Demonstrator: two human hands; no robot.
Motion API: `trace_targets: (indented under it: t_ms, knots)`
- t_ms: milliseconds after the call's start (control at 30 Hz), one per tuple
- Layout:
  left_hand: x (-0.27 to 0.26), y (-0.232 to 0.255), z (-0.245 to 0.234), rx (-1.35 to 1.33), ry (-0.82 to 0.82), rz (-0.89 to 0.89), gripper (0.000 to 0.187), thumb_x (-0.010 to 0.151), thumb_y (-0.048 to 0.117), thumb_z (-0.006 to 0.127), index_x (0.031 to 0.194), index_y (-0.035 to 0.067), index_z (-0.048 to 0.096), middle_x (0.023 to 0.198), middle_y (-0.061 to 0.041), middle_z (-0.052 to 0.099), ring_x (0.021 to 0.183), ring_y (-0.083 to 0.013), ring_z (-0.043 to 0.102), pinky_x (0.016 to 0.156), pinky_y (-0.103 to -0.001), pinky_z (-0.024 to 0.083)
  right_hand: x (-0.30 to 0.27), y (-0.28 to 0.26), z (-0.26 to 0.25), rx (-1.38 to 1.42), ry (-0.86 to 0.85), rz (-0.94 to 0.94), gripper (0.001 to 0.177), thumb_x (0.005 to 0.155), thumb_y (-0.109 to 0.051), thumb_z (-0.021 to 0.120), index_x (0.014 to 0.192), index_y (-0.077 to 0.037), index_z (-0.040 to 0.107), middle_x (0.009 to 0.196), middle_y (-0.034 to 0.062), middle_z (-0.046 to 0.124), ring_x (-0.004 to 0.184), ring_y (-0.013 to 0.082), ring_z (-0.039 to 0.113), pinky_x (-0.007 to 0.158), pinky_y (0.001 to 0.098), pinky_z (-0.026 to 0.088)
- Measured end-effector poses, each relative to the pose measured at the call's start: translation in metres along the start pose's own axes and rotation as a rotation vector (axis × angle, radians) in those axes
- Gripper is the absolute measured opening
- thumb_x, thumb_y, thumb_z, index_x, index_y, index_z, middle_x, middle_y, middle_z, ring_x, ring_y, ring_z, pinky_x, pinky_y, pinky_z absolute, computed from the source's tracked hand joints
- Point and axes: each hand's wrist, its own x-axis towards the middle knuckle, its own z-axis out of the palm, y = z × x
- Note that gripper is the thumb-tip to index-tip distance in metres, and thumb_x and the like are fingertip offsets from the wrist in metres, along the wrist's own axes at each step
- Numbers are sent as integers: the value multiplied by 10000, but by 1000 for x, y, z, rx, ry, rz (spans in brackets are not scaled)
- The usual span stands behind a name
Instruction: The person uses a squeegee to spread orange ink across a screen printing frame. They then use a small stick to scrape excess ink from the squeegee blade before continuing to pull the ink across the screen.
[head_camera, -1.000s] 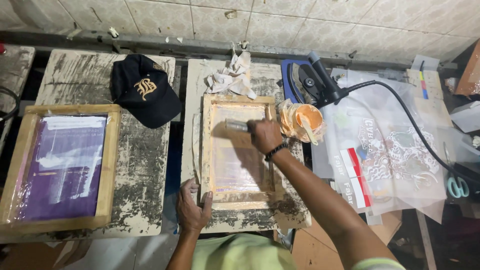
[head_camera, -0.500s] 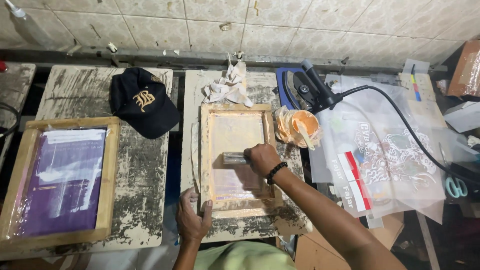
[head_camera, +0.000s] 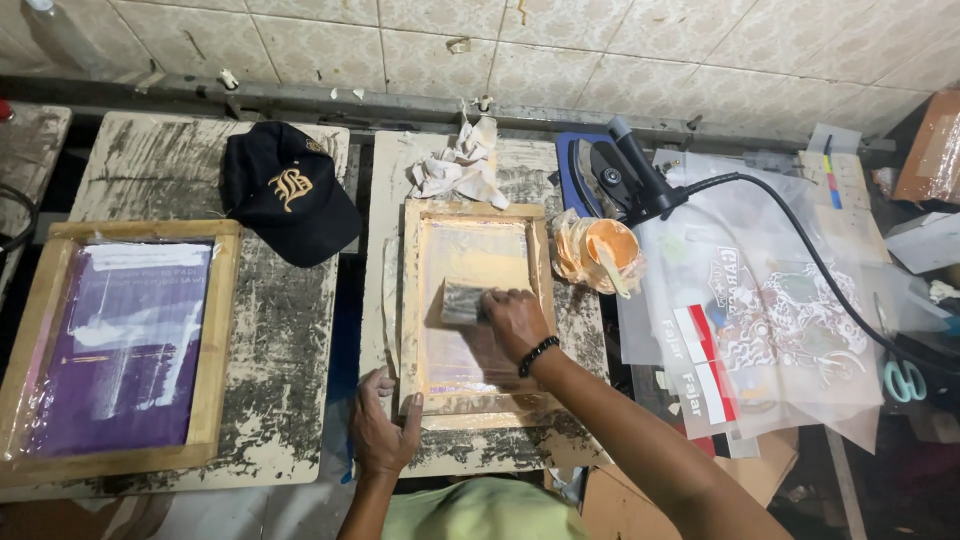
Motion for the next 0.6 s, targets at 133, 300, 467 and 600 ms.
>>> trace_targets:
  t_ms: [133,300,467,600]
  knots:
    - [-3,-2,0,-31,-1,27,629,881,425,645,1379,63,520,1077,-118,629,959,-308,624,797,-466,499,-6,6,-31,24,-62,-22,215,970,-67,674,1164,-142,731,583,42,660,430,136,564,392,250,500]
    - [0,1,1,-17,-9,30,619,890,463,613,1345,53,518,1064,-106,618,950,-284,608,803,-440,492,63,29,-63,-2,-148,213,229,1028,-8,535,938,-109,721,568,0,586,452,141,568,380,213,540]
    - [-2,3,-2,3,2,33,632,887,453,628,1367,55,530,1072,-116,632,972,-314,621,823,-471,491,113,40,-18,76,-73,251,259,1009,-99,504,879,-120,728,590,33,556,512,157,510,455,245,456]
    - [-1,1,0,-16,-2,-16,654,880,471,640,1379,61,537,1090,-111,628,977,-304,629,845,-466,499,74,-7,-47,371,-225,362,709,965,-442,84,983,-55,678,867,218,654,783,285,605,647,368,513]
